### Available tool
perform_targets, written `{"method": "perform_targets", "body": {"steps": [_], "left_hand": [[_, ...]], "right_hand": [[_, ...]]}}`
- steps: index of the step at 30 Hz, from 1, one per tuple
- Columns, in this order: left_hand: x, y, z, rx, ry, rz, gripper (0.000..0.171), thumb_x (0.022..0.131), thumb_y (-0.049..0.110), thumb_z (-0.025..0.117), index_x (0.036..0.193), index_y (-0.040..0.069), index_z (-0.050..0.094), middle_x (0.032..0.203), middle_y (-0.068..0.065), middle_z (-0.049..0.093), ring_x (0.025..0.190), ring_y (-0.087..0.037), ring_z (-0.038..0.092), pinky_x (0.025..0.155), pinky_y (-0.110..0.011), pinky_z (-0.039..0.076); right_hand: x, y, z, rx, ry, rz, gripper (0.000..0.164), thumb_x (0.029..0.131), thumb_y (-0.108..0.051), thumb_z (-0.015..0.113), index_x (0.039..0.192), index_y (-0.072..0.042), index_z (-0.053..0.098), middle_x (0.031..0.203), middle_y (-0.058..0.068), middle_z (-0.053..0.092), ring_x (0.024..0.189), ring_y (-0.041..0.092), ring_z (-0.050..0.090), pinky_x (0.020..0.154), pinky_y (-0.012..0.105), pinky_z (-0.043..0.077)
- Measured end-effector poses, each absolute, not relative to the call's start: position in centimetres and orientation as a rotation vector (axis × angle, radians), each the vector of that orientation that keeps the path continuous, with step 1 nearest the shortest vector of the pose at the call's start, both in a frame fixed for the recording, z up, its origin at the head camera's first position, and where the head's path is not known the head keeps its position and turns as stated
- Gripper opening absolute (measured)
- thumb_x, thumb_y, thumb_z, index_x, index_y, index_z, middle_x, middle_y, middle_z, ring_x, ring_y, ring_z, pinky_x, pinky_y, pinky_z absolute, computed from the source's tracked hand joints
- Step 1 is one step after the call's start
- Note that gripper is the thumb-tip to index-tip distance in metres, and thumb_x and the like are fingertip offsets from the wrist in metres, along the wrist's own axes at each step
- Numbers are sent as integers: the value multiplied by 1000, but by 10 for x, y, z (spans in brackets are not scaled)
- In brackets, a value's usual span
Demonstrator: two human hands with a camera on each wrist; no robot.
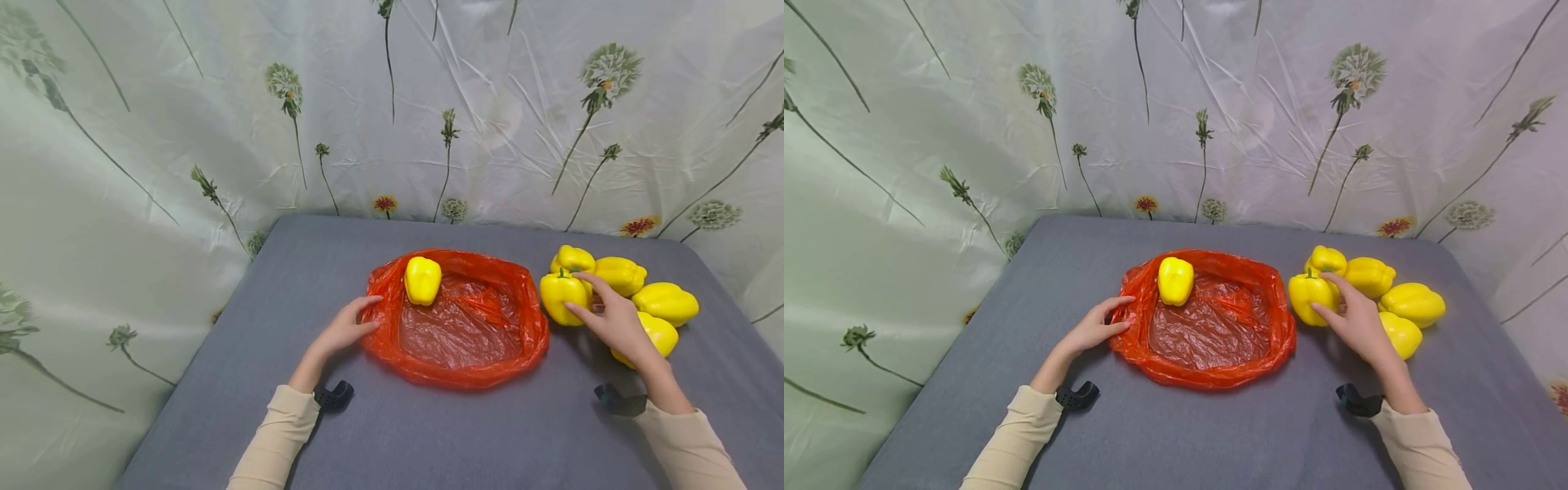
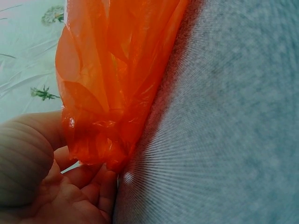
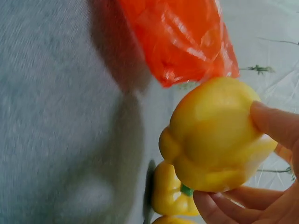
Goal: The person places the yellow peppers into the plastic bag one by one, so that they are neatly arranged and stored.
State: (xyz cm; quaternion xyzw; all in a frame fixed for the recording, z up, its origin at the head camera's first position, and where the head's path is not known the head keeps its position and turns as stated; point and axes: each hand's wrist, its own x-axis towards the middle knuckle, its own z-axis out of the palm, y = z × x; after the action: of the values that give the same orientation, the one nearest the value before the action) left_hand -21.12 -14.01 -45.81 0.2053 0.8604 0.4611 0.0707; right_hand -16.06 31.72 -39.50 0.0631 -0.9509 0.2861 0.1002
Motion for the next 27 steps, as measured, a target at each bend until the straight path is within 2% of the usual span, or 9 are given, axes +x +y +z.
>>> {"method": "perform_targets", "body": {"steps": [3, 5, 8, 10, 12, 15, 17, 19, 27], "left_hand": [[-211, -140, -457, 618, 2597, 1374, 49, 88, 12, 61, 134, 1, 47, 136, -24, 49, 129, -41, 43, 109, -55, 32], [-211, -139, -456, 620, 2601, 1369, 49, 88, 11, 61, 134, 1, 47, 136, -24, 49, 129, -41, 43, 109, -55, 32], [-211, -138, -455, 629, 2603, 1372, 49, 87, 10, 61, 134, 0, 48, 135, -24, 50, 129, -40, 43, 109, -54, 33], [-212, -138, -455, 629, 2604, 1373, 49, 87, 10, 61, 133, 0, 48, 135, -24, 50, 129, -40, 44, 109, -54, 33], [-212, -138, -455, 628, 2603, 1375, 49, 87, 10, 61, 133, 0, 48, 134, -24, 51, 128, -40, 44, 109, -54, 33], [-212, -138, -455, 616, 2599, 1372, 49, 87, 10, 61, 133, 1, 48, 134, -24, 51, 129, -40, 44, 109, -54, 33], [-212, -137, -456, 610, 2599, 1368, 49, 87, 11, 61, 134, 2, 48, 135, -24, 51, 129, -39, 44, 109, -54, 33], [-212, -137, -456, 606, 2603, 1362, 49, 87, 11, 61, 134, 2, 48, 135, -23, 50, 129, -39, 44, 109, -54, 33], [-210, -138, -456, 604, 2602, 1363, 50, 88, 12, 61, 134, 3, 47, 136, -23, 49, 129, -40, 43, 109, -54, 33]], "right_hand": [[-160, 315, -393, 143, -2807, 912, 59, 89, -31, 62, 137, -5, 38, 125, 37, 49, 101, 50, 56, 83, 61, 47], [-161, 314, -392, 117, -2796, 936, 60, 89, -31, 61, 137, -5, 37, 124, 38, 50, 102, 50, 56, 81, 56, 49], [-161, 313, -391, 77, -2770, 975, 61, 90, -31, 60, 139, -6, 35, 124, 37, 52, 102, 49, 57, 73, 25, 55], [-160, 311, -390, 44, -2748, 1018, 62, 90, -32, 60, 140, -7, 33, 125, 36, 52, 104, 47, 56, 67, 6, 45], [-160, 310, -388, 11, -2727, 1073, 63, 91, -32, 59, 141, -7, 31, 128, 36, 50, 105, 46, 55, 65, -2, 34], [-160, 308, -385, -26, -2691, 1146, 64, 91, -33, 58, 143, -10, 30, 132, 35, 47, 95, 11, 61, 65, -2, 35], [-161, 306, -384, -37, -2662, 1184, 63, 91, -33, 59, 144, -13, 30, 133, 34, 47, 87, -11, 53, 65, -1, 37], [-161, 304, -384, -39, -2629, 1218, 62, 91, -31, 59, 145, -17, 31, 133, 33, 46, 81, -24, 41, 65, -1, 39], [-162, 291, -382, -64, -2559, 1343, 57, 92, -30, 57, 144, -25, 33, 133, 24, 41, 84, -15, 49, 70, 2, 42]]}}
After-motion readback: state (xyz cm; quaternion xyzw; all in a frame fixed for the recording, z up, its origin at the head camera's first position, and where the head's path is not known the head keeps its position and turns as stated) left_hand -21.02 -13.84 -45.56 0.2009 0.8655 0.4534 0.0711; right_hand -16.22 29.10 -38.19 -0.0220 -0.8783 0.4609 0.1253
